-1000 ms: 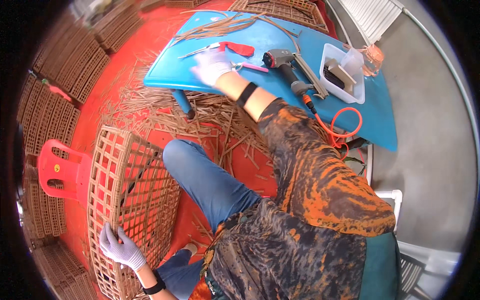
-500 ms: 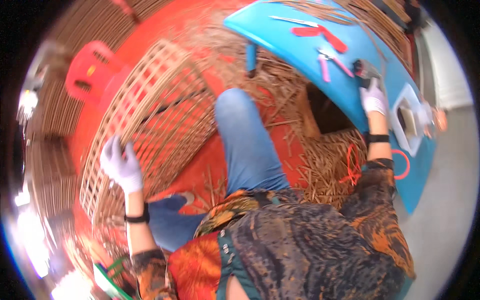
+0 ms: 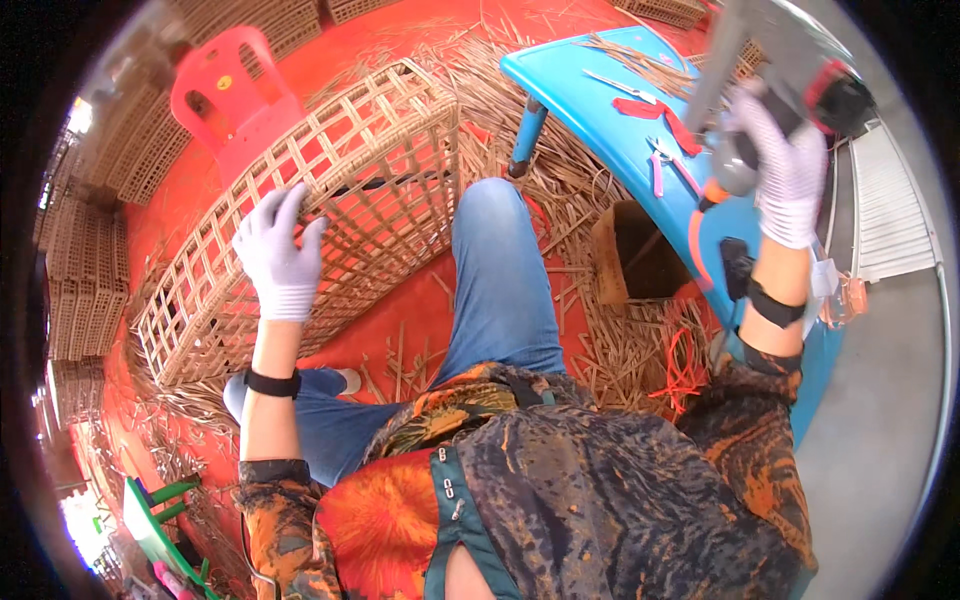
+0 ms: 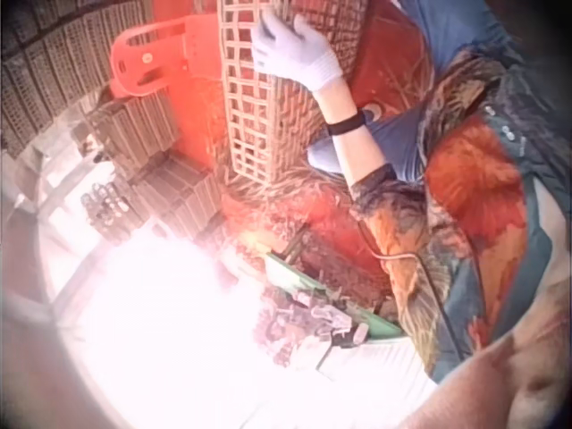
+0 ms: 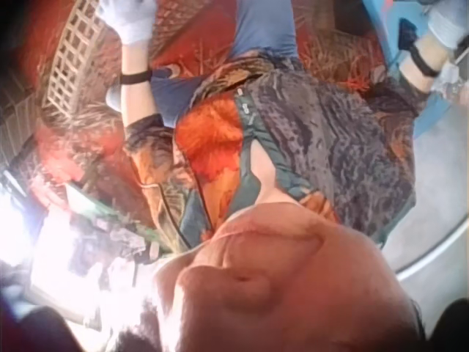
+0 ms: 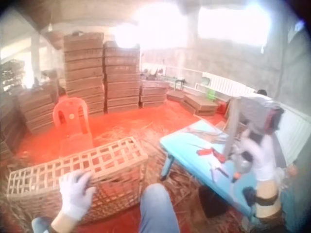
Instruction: The person weaves strips of material into a wicker frame by hand, secures them with a staple gun, and trims the excess with shears. They then turn the frame over to staple the interior before continuing to weave and trim more strips.
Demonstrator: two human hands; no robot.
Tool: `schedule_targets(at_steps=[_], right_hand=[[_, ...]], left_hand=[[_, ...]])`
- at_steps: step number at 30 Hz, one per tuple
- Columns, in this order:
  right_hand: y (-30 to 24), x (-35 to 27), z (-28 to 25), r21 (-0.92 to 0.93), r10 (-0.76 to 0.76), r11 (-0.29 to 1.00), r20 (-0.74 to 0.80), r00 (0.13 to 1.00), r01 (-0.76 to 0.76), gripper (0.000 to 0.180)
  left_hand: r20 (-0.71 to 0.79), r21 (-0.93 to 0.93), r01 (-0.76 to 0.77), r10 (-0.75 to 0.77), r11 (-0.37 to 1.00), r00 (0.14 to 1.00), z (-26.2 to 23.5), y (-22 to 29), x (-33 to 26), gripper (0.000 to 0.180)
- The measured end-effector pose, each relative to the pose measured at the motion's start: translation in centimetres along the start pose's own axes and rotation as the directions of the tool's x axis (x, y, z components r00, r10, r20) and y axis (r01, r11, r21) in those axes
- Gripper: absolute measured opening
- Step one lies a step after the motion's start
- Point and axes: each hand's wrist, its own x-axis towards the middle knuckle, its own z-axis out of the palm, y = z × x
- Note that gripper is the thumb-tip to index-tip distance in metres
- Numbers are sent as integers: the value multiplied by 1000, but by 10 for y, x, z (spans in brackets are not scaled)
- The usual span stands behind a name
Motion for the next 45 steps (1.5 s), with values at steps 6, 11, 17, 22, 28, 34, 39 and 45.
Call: schedule_targets(at_steps=[6,11,17,22,28,34,39,45], right_hand=[[4,-14,106,64,44,995,438,898,-79,29],[-4,15,151,-15,-294,928,584,757,372,53],[-18,54,188,-25,-165,934,854,493,357,46],[-3,75,207,14,-237,847,905,354,531,46],[3,87,216,81,-282,740,939,199,667,44],[-29,96,227,33,-89,902,990,112,431,43],[-26,105,235,53,-78,894,996,38,446,38],[-21,115,243,121,-116,933,993,-34,340,34]], left_hand=[[115,94,42,-53,995,992,20,0,16,48],[58,4,20,-20,1000,998,27,-11,13,47],[66,-51,-33,36,998,997,20,-8,9,45],[64,-35,-21,23,999,998,18,-11,7,45],[49,-40,-14,16,999,999,18,-7,8,43],[53,-43,-8,10,999,999,18,-9,8,42],[44,-46,-21,23,999,999,20,-11,7,43],[55,-8,-15,16,1000,998,19,-9,6,44]])
